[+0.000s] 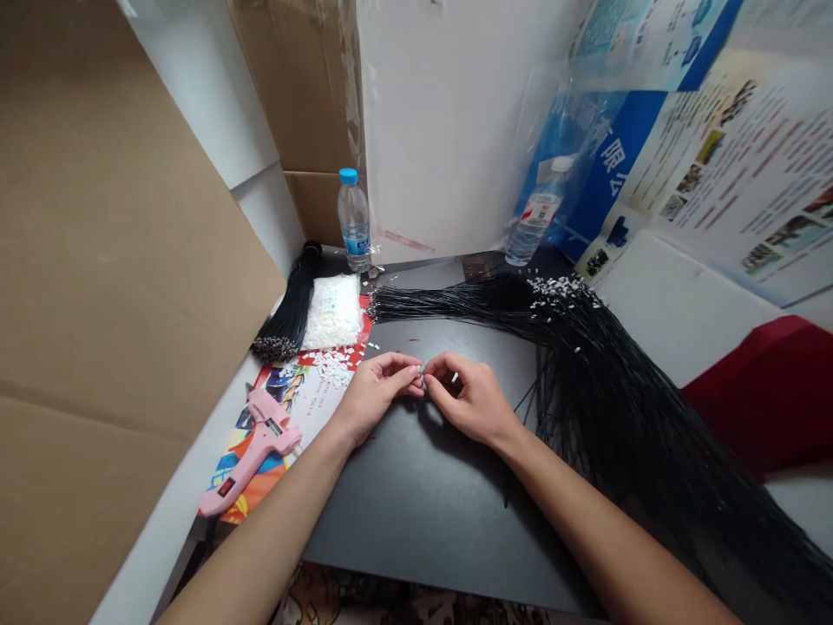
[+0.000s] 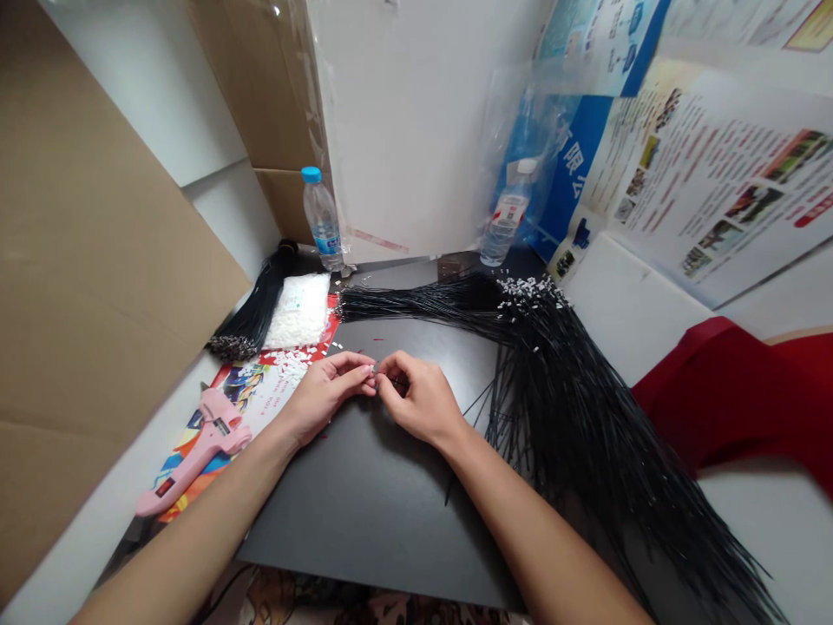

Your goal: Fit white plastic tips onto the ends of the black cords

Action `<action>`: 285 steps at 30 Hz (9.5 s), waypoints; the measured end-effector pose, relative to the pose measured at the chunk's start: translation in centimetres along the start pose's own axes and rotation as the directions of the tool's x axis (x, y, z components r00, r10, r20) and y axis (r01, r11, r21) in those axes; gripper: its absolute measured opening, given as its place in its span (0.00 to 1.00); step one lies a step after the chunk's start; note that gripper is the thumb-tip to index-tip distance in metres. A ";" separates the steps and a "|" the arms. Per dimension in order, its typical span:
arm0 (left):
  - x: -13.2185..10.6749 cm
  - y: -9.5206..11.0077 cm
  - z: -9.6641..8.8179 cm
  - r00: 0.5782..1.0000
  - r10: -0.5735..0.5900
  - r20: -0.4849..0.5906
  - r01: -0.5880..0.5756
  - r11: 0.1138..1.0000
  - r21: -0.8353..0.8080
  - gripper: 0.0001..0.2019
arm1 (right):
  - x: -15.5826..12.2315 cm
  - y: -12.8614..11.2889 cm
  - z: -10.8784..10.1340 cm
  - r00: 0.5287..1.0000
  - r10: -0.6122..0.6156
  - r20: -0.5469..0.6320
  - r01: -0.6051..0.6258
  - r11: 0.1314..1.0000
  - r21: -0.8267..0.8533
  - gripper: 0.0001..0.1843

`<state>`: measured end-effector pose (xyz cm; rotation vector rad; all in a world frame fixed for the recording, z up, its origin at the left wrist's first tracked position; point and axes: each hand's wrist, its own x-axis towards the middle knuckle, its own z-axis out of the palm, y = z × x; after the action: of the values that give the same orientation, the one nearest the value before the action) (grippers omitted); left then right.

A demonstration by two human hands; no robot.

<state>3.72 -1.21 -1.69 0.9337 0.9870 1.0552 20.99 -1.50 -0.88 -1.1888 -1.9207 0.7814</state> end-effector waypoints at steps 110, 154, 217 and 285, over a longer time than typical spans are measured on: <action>3.8 2.1 1.5 0.997 -0.036 0.067 0.042 0.995 -0.087 0.19 | 2.4 0.2 -2.6 0.983 0.011 -0.184 -0.042 0.985 -0.170 0.09; 3.4 1.1 1.9 0.992 0.091 0.091 -0.109 0.971 0.215 0.12 | 2.0 2.0 -0.9 0.958 0.219 -0.182 -0.150 0.932 0.330 0.16; 3.0 2.6 1.3 0.947 -0.189 0.261 0.261 0.925 -0.275 0.08 | 1.3 1.1 -2.9 0.765 -0.628 -0.138 0.447 0.674 -0.588 0.05; 3.1 2.5 1.6 0.965 -0.186 0.187 0.229 0.943 -0.240 0.08 | 1.6 -0.6 -4.3 0.617 -0.773 0.150 0.471 0.210 -0.857 0.08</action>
<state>5.17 2.09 0.50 0.6709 0.7717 0.8894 23.76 0.22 2.37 -0.7174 -2.2445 -0.9245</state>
